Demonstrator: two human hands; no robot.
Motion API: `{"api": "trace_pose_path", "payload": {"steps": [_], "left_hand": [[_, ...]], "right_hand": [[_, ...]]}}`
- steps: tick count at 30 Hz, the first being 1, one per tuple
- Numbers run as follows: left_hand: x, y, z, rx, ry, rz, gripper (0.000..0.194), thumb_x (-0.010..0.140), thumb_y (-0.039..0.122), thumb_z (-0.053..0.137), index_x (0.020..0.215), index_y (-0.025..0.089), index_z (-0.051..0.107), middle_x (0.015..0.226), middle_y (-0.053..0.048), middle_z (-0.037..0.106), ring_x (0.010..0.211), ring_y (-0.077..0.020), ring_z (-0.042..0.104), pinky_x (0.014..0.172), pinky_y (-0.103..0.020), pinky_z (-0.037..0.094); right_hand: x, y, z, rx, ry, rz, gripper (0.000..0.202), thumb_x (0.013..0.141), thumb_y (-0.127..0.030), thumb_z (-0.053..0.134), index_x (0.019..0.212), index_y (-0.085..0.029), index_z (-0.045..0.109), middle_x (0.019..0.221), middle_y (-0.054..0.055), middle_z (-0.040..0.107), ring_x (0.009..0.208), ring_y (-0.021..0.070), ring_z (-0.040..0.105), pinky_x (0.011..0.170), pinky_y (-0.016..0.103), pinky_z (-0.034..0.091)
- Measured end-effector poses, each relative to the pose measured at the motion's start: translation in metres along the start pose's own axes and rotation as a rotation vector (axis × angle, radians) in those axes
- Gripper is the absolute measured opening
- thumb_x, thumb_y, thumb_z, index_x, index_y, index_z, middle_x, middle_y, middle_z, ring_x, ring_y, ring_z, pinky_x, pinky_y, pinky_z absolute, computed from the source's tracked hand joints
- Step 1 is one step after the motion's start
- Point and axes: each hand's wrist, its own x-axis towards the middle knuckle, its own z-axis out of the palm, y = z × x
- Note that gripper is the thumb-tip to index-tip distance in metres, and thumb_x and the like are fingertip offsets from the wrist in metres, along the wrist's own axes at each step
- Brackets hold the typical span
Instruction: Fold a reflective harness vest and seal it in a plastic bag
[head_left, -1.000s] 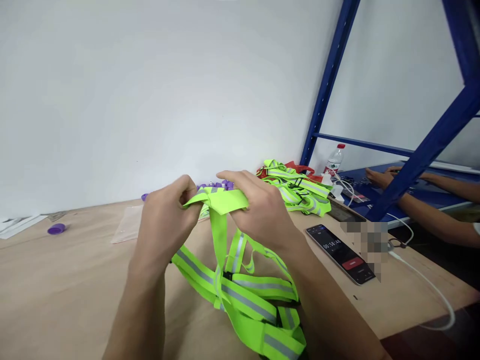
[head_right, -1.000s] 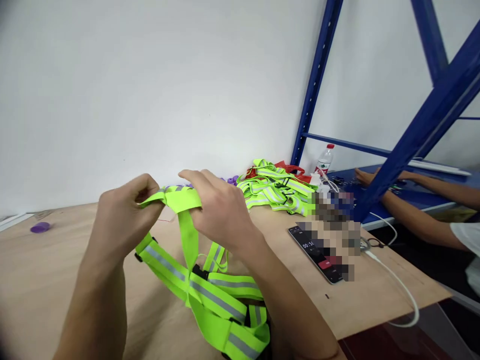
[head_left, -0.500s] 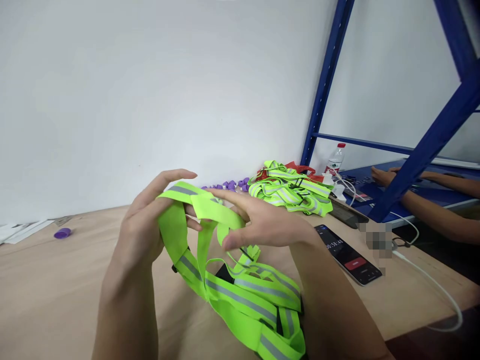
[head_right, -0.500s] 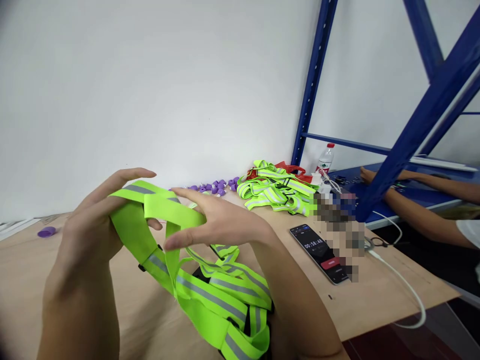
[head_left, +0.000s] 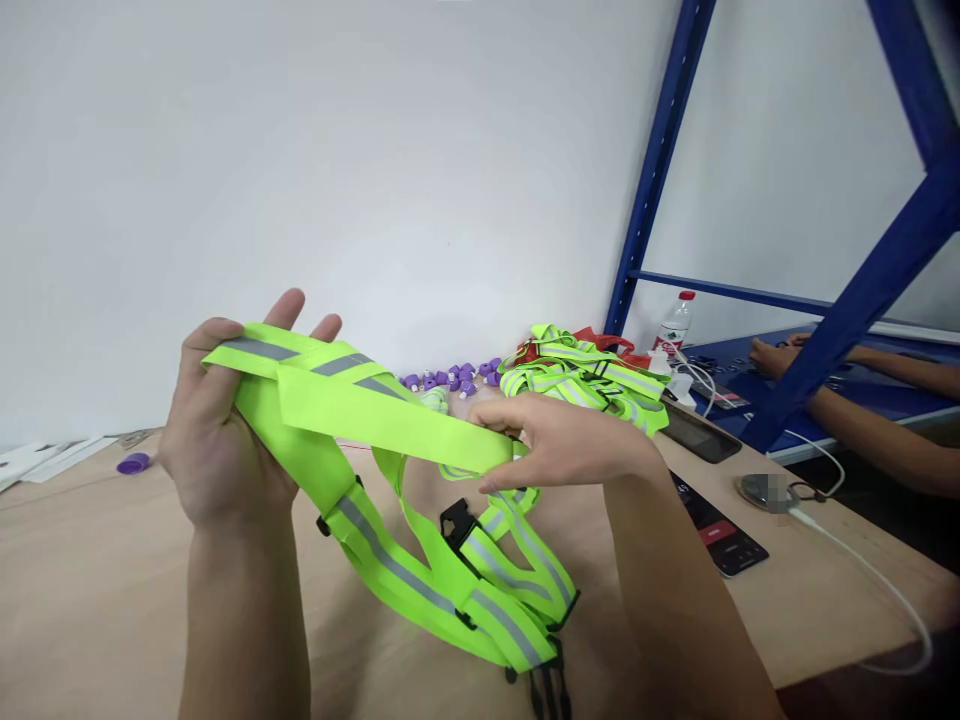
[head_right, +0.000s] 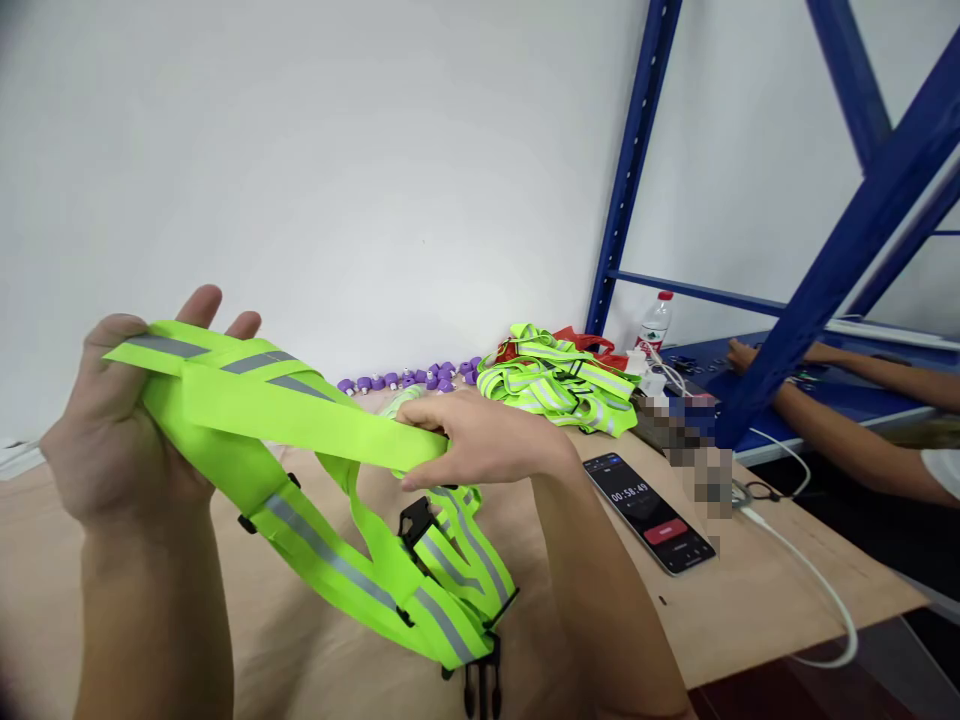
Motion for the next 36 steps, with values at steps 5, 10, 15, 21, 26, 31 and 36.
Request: {"api": "trace_pose_path", "payload": {"steps": [5, 10, 15, 21, 26, 31, 36], "left_hand": [[0.006, -0.004, -0.003, 0.065, 0.112, 0.158, 0.018, 0.082, 0.009, 0.049, 0.095, 0.021, 0.053, 0.103, -0.005, 0.071, 0.104, -0.0276, 0.072, 0.100, -0.057, 0.053], [0.010, -0.007, -0.007, 0.572, 0.239, 0.419, 0.027, 0.083, 0.012, 0.047, 0.100, 0.015, 0.068, 0.077, 0.003, 0.054, 0.063, -0.0091, 0.060, 0.061, -0.023, 0.054], [0.012, -0.001, -0.013, 0.527, 0.187, -0.040, 0.024, 0.080, 0.024, 0.061, 0.100, 0.019, 0.073, 0.062, 0.002, 0.054, 0.053, -0.0106, 0.050, 0.042, -0.019, 0.041], [0.017, 0.007, -0.026, 0.445, -0.041, -0.324, 0.035, 0.087, 0.051, 0.054, 0.084, 0.018, 0.065, 0.047, 0.000, 0.051, 0.035, -0.0147, 0.046, 0.030, -0.025, 0.035], [0.016, 0.014, -0.026, 0.238, -0.161, -0.327, 0.056, 0.091, 0.060, 0.047, 0.115, 0.014, 0.066, 0.073, -0.012, 0.071, 0.051, -0.0251, 0.067, 0.035, -0.030, 0.050], [0.009, 0.019, -0.016, 0.055, -0.073, -0.145, 0.038, 0.092, 0.053, 0.054, 0.114, 0.023, 0.065, 0.105, -0.014, 0.073, 0.110, -0.0368, 0.069, 0.058, -0.035, 0.063], [0.011, 0.015, -0.018, 0.004, -0.010, -0.018, 0.023, 0.088, 0.045, 0.058, 0.097, 0.026, 0.068, 0.107, -0.005, 0.072, 0.124, -0.0328, 0.060, 0.089, -0.047, 0.061]], "right_hand": [[0.008, 0.004, 0.007, -0.129, 0.434, 0.139, 0.011, 0.087, -0.029, 0.062, 0.081, -0.021, 0.062, 0.073, -0.002, 0.061, 0.065, 0.0137, 0.052, 0.059, 0.026, 0.034], [0.015, 0.011, 0.014, -0.138, 1.007, 0.063, 0.008, 0.089, -0.022, 0.051, 0.094, -0.024, 0.056, 0.077, -0.001, 0.061, 0.066, 0.0151, 0.056, 0.066, 0.028, 0.041], [0.012, 0.013, 0.015, -0.192, 1.099, -0.010, 0.026, 0.082, -0.016, 0.049, 0.107, -0.024, 0.053, 0.090, 0.004, 0.059, 0.081, 0.0195, 0.059, 0.068, 0.031, 0.045], [0.013, 0.007, 0.014, -0.128, 1.050, -0.021, 0.024, 0.082, -0.018, 0.053, 0.105, -0.022, 0.055, 0.087, 0.003, 0.055, 0.077, 0.0181, 0.055, 0.064, 0.029, 0.042], [0.005, -0.003, 0.010, -0.028, 0.883, -0.011, 0.018, 0.085, -0.029, 0.064, 0.101, -0.022, 0.060, 0.085, 0.001, 0.057, 0.074, 0.0162, 0.054, 0.066, 0.028, 0.042], [-0.014, -0.012, 0.000, 0.020, 0.569, 0.056, 0.047, 0.080, -0.045, 0.075, 0.121, -0.027, 0.061, 0.106, 0.004, 0.064, 0.092, 0.0213, 0.062, 0.079, 0.032, 0.049], [-0.027, -0.010, -0.008, 0.077, 0.200, 0.007, 0.067, 0.080, -0.042, 0.075, 0.142, -0.035, 0.051, 0.139, 0.004, 0.058, 0.123, 0.0268, 0.059, 0.098, 0.037, 0.051]]}}
